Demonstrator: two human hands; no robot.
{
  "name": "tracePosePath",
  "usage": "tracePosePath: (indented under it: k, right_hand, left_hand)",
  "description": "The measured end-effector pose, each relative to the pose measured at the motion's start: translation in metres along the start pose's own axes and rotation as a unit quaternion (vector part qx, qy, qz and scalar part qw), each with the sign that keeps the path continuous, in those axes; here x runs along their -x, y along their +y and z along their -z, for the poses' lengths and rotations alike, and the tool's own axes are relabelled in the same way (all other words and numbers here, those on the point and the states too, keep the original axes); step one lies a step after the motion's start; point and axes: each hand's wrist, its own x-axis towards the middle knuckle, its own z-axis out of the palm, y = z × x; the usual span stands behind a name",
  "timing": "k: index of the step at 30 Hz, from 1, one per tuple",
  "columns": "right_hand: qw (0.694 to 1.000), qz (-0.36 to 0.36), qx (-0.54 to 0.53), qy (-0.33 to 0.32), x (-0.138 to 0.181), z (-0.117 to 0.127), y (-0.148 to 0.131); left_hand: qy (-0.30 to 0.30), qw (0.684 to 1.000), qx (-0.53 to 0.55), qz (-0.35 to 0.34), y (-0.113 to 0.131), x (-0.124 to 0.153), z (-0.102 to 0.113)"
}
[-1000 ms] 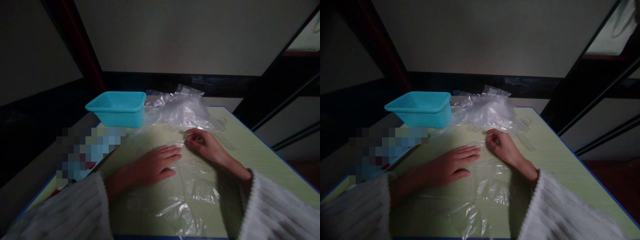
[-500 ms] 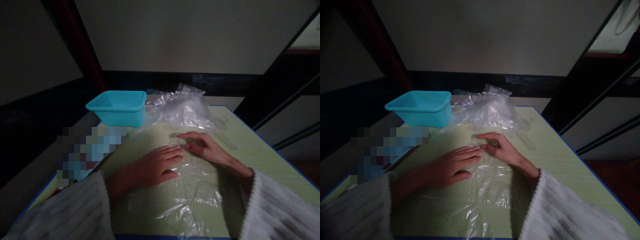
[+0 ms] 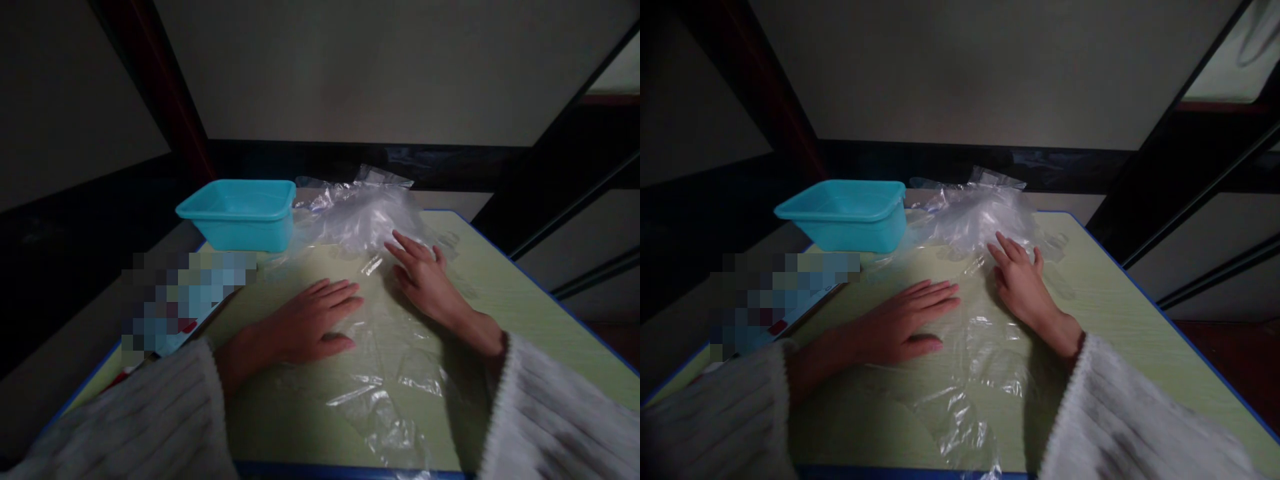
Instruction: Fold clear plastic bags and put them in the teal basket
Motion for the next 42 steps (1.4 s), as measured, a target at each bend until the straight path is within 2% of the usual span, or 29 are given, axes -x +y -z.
tracePosePath:
  k: [2,4,9,13,16,19,24,30,33,36,37,39,40,42]
  right_hand:
    - [1.0,0.003,-0.005,0.021,0.0,0.004,-0.003]
    - [0.999,0.036,-0.028,0.016,0.0,0.007,-0.007]
    - [0.977,0.19,-0.061,-0.069,0.002,0.012,-0.022]
    - [0.965,0.242,-0.073,-0.067,0.004,0.019,-0.033]
    - [0.946,0.287,-0.103,-0.11,0.005,0.019,-0.038]
    - [0.939,0.277,-0.123,-0.165,0.005,0.012,-0.037]
    - [0.961,0.196,-0.064,-0.186,0.004,0.0,-0.02]
    - [0.987,0.072,0.066,-0.126,0.0,0.001,0.006]
    - [0.996,0.036,0.053,-0.068,-0.003,0.006,0.009]
    - [0.994,0.092,-0.045,-0.047,-0.004,0.015,-0.003]
    - [0.987,0.129,-0.08,-0.06,-0.003,0.017,-0.009]
    - [0.959,0.218,-0.119,-0.136,-0.001,0.019,-0.021]
    - [0.952,0.231,-0.123,-0.16,0.0,0.018,-0.025]
    - [0.952,0.213,-0.124,-0.18,0.002,0.013,-0.029]
  left_hand:
    - [-0.003,1.0,-0.002,0.006,0.0,0.0,0.0]
    - [-0.005,1.0,-0.006,0.012,0.0,0.0,0.0]
    - [-0.005,0.999,-0.023,0.025,-0.004,-0.001,-0.001]
    - [0.015,0.999,-0.031,0.022,-0.008,0.0,-0.002]
    - [0.028,0.999,-0.027,0.013,-0.009,0.0,-0.003]
    - [0.028,0.999,-0.018,0.009,-0.008,-0.001,-0.003]
    - [0.01,0.999,-0.011,0.03,-0.008,0.0,-0.002]
    - [-0.002,0.999,-0.006,0.038,-0.007,0.0,0.0]
    - [-0.006,0.999,-0.009,0.042,-0.006,0.001,0.001]
    - [-0.008,0.999,-0.013,0.041,-0.006,0.001,0.001]
    - [-0.007,0.999,-0.014,0.038,-0.006,0.001,0.0]
    - [-0.003,0.999,-0.014,0.034,-0.007,0.001,0.0]
    - [0.0,0.999,-0.013,0.033,-0.007,0.001,-0.001]
    - [0.007,0.999,-0.011,0.034,-0.008,0.0,-0.002]
